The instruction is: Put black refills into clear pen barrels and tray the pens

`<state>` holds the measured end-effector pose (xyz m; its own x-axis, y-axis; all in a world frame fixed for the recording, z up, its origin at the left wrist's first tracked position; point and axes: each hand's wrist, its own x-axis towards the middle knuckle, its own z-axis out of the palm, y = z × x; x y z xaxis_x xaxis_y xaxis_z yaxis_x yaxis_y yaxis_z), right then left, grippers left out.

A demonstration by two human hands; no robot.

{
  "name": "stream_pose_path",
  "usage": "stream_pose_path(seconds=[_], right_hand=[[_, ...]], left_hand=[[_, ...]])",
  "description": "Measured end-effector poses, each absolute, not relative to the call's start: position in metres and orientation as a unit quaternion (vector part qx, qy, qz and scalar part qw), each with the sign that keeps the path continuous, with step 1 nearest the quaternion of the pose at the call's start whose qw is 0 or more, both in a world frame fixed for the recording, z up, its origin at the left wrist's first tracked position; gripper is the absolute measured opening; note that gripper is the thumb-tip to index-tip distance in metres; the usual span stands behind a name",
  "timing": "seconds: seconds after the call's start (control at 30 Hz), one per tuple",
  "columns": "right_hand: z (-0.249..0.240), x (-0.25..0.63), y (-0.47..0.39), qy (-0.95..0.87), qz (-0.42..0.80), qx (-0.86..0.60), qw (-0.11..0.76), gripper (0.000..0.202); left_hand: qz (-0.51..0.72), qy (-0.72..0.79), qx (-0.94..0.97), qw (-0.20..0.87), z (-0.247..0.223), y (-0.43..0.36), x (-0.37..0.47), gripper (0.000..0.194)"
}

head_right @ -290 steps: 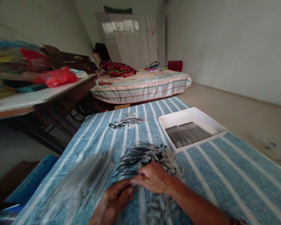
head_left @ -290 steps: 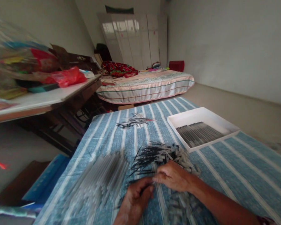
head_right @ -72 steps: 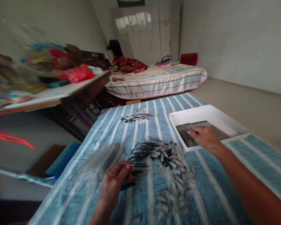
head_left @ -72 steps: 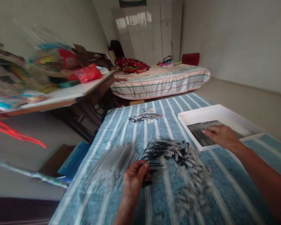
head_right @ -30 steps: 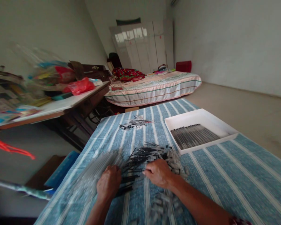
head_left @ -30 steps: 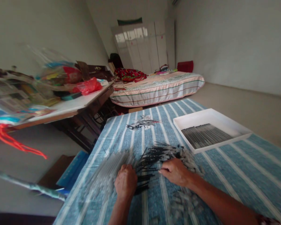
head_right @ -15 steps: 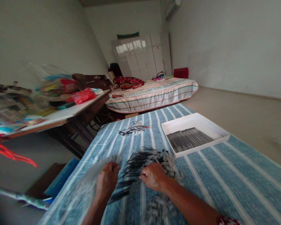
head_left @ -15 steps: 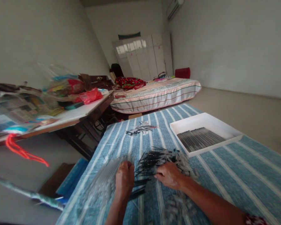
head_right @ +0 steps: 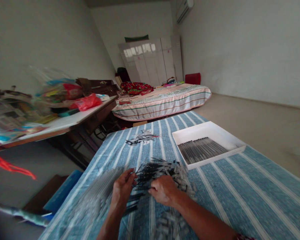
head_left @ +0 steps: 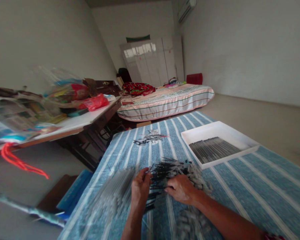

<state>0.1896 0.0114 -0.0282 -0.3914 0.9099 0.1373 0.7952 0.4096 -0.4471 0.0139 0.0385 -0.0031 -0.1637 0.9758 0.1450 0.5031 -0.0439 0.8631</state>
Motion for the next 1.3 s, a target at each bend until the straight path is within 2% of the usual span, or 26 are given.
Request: stream_pose_path(seconds=[0.17,0.43,0.67,1.3], right_hand=[[-0.03,0.189,0.011,-0.821,0.16,-0.516,0.185,0.023],[-0.037,0.187,0.011,-0.822,0.149,-0.515,0.191,0.023],[-0.038,0.187,0.011,-0.82,0.142,-0.518,0.199,0.024],[-0.04,0.187,0.014,-0.822,0.129,-0.509,0.218,0.024]], left_hand=[[0.457,0.618,0.546,0.333,-0.011,0.037,0.013,0.037],[0.457,0.597,0.53,0.393,-0.02,0.029,0.006,0.032],[0.455,0.6,0.523,0.399,-0.016,0.026,0.006,0.027],[0.406,0.617,0.564,0.369,-0.02,0.028,0.002,0.034]])
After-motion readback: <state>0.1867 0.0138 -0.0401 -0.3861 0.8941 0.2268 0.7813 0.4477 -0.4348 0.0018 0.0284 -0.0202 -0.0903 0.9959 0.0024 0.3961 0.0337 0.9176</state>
